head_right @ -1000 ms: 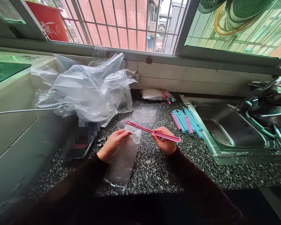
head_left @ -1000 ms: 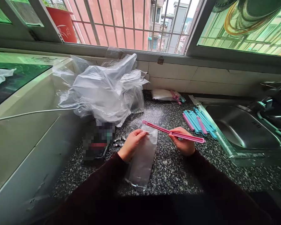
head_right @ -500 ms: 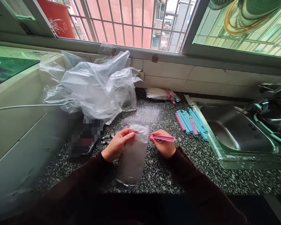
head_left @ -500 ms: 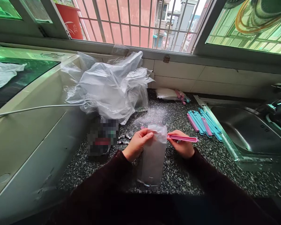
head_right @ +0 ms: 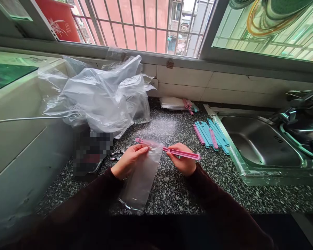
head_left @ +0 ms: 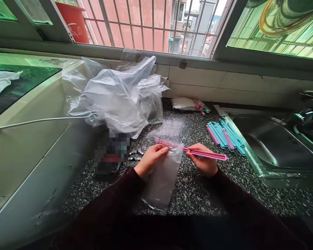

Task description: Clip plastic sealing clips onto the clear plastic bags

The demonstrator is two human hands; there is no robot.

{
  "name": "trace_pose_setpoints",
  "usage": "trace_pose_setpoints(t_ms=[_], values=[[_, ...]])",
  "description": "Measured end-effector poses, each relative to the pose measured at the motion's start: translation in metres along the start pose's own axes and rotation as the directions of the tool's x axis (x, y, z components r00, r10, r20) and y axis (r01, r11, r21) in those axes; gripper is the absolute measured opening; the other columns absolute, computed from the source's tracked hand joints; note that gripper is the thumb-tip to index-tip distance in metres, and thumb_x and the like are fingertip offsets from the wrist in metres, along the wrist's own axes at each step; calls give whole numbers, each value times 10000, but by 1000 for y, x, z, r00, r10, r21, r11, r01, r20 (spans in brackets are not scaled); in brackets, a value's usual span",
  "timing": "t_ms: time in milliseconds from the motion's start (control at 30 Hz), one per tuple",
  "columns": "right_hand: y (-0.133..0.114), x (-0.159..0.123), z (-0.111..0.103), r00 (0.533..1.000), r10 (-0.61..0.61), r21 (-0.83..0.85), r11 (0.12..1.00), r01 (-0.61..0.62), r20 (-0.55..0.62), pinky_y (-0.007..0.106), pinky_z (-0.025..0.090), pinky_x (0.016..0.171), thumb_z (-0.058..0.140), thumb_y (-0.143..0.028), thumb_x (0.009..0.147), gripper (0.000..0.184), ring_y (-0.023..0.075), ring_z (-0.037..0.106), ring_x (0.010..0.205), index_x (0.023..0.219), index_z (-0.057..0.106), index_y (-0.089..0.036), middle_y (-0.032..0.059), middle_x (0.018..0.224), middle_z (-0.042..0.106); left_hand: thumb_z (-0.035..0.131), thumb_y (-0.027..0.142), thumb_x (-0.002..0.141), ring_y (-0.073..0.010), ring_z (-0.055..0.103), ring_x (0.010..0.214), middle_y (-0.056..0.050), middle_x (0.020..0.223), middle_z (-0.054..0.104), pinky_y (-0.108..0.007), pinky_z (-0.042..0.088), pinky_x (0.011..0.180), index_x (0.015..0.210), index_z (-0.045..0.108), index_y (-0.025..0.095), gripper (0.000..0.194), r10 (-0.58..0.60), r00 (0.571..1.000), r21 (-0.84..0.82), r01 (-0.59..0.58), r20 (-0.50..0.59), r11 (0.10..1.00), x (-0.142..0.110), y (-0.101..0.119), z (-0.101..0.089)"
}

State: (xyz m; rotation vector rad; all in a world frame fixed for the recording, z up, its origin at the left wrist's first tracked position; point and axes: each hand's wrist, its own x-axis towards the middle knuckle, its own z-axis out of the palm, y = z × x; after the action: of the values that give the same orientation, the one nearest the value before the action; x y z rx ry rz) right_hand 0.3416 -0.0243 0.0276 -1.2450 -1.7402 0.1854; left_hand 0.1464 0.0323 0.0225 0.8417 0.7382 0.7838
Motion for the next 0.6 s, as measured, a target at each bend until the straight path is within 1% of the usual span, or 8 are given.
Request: trace_pose_setpoints(t_ms=[100, 167, 233, 300, 400, 500, 600], values=[[-1, 0, 1, 1000, 7, -6, 1000, -7, 17, 301, 510, 609, 601, -218, 779, 44, 161, 602, 672, 813, 617, -197, 41, 734, 639, 748, 352, 579, -67, 434, 532, -7, 621, 596, -191, 301, 519, 782, 696, 104, 325, 28, 1000, 63, -27, -10, 998, 0, 2, 0], [-2, 0, 2, 1000, -5, -8, 1000, 5, 18, 300, 508, 609, 601, -217, 778, 43, 160, 601, 667, 810, 618, -195, 40, 728, 641, 742, 351, 592, -88, 480, 577, -24, 660, 626, -200, 339, 558, 796, 700, 104, 323, 48, 999, 104, -47, -3, 994, 0, 3, -1], [-2, -1, 3, 999, -25, -9, 1000, 26, 23, 299, 504, 605, 599, -214, 778, 36, 158, 598, 653, 802, 618, -195, 38, 711, 640, 736, 347, 604, -128, 543, 669, -48, 724, 659, -225, 388, 643, 816, 702, 106, 323, 68, 997, 121, -72, 32, 990, 0, 4, -1], [-2, -1, 4, 999, -33, -14, 999, 33, 42, 299, 501, 602, 594, -217, 781, 34, 157, 595, 643, 794, 619, -197, 36, 701, 641, 729, 339, 618, -171, 581, 783, -70, 807, 679, -261, 409, 748, 859, 696, 110, 334, 85, 994, 113, -93, 73, 989, 1, 4, -1], [-2, -2, 5, 997, -25, -15, 1000, 26, 71, 300, 504, 601, 590, -236, 784, 50, 160, 599, 651, 797, 623, -200, 41, 713, 645, 727, 328, 629, -188, 592, 859, -75, 879, 684, -284, 400, 823, 918, 683, 121, 358, 105, 988, 82, -114, 109, 990, 2, 3, -1], [-2, -3, 6, 998, 7, -4, 1000, -7, 60, 298, 507, 597, 586, -245, 788, 61, 158, 600, 646, 798, 624, -198, 41, 714, 645, 728, 338, 626, -173, 594, 819, -65, 846, 686, -264, 403, 792, 894, 692, 120, 347, 99, 990, 69, -106, 96, 992, 3, 3, -1], [-1, -4, 7, 999, 47, 1, 999, -47, 23, 296, 508, 586, 592, -239, 785, 56, 156, 596, 630, 793, 621, -192, 41, 699, 640, 702, 385, 640, -153, 578, 716, -59, 780, 679, -239, 403, 679, 849, 703, 112, 343, 37, 998, 66, -40, 49, 997, 2, 5, -1]])
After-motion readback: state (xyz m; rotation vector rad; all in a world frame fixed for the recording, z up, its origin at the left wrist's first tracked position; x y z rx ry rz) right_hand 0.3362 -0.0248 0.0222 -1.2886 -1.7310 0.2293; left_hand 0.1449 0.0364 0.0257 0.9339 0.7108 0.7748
